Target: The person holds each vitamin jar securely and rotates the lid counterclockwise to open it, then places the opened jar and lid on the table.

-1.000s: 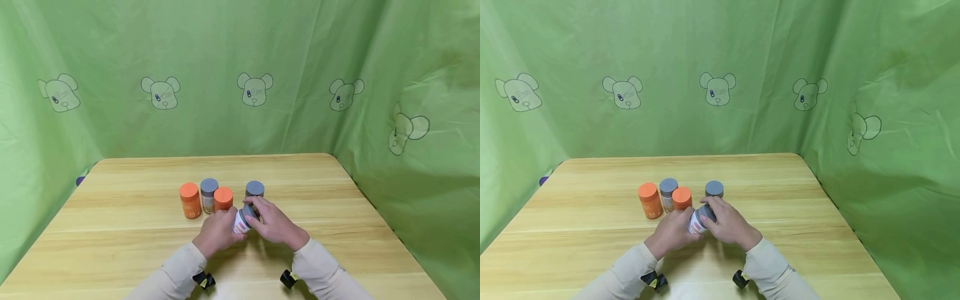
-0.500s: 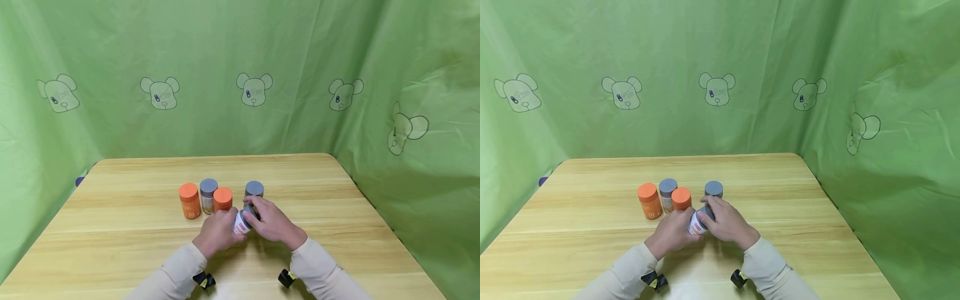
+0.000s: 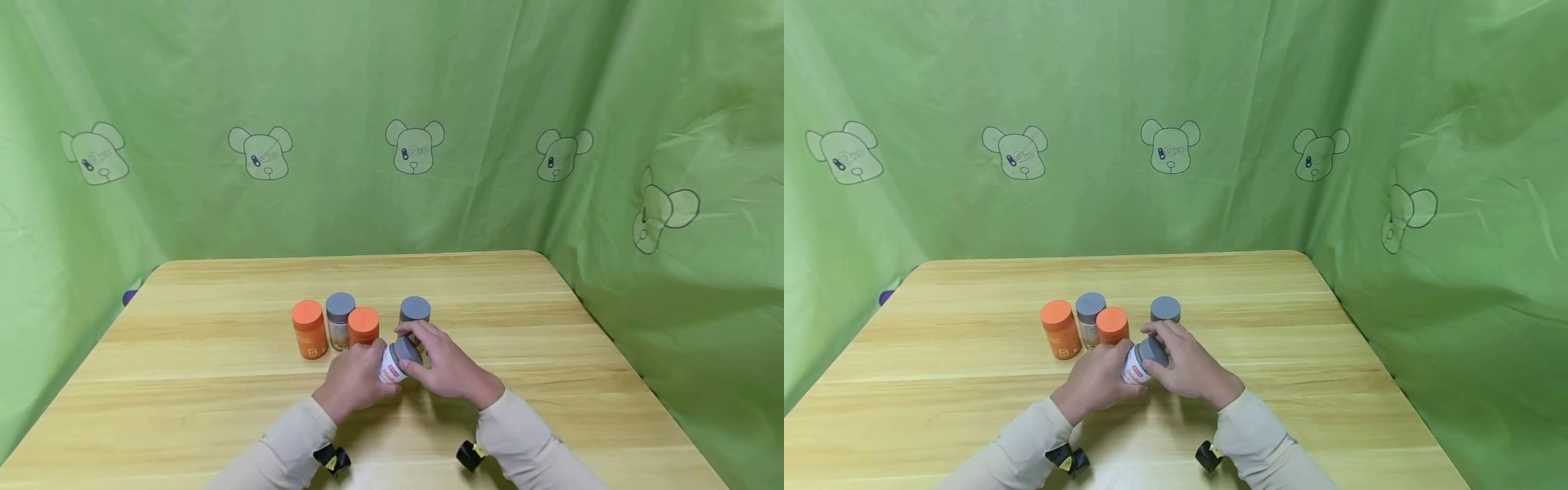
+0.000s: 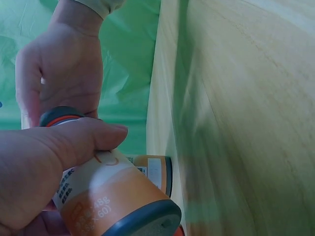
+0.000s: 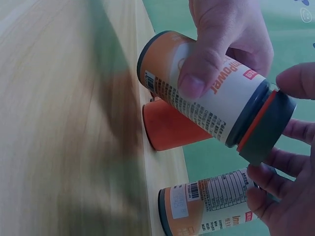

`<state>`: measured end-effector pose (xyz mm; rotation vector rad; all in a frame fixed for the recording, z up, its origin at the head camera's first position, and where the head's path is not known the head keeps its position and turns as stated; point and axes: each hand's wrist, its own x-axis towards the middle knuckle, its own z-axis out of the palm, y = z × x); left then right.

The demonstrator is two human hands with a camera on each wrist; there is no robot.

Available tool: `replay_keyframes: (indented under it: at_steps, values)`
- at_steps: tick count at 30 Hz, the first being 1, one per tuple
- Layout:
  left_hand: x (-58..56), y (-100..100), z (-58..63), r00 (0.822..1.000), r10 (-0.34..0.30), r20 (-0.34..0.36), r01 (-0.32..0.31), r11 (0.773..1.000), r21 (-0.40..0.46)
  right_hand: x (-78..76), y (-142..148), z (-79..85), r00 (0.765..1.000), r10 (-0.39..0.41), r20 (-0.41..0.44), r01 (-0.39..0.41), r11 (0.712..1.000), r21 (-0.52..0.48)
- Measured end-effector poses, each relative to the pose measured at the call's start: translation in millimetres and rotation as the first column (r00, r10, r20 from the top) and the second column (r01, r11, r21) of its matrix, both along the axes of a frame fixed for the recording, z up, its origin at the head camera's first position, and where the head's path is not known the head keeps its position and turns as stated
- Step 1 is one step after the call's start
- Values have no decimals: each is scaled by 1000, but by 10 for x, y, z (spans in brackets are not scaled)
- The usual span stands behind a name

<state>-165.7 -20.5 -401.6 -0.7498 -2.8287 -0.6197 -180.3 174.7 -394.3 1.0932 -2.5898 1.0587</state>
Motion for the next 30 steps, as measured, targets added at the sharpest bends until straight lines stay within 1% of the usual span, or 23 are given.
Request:
replay_keyframes:
  at_steps: [2,6,9,16,22,26,30]
  values:
    - [-3,2,0,1000,1,2,-1,1000,0,6,-5,3,1000,-17,-4,17,1000,9]
    - [-5,4,-3,1000,7,11,-7,1000,-6,13,-23,8,997,-81,-4,81,995,52]
    - [-2,7,-2,1000,16,17,-16,1000,-13,8,-35,-3,994,-107,5,106,991,78]
    - [2,17,-9,1000,16,16,-16,1000,-20,1,-38,-26,995,-101,16,99,992,78]
    - [10,12,-13,1000,14,26,-14,1000,-13,16,-38,-12,998,-67,19,65,994,88]
    - [9,10,-11,1000,10,15,-10,1000,-15,25,-34,-4,999,-48,18,46,995,89]
    - [-5,4,-4,1000,20,9,-19,1000,-18,25,-29,8,999,-25,34,23,997,68]
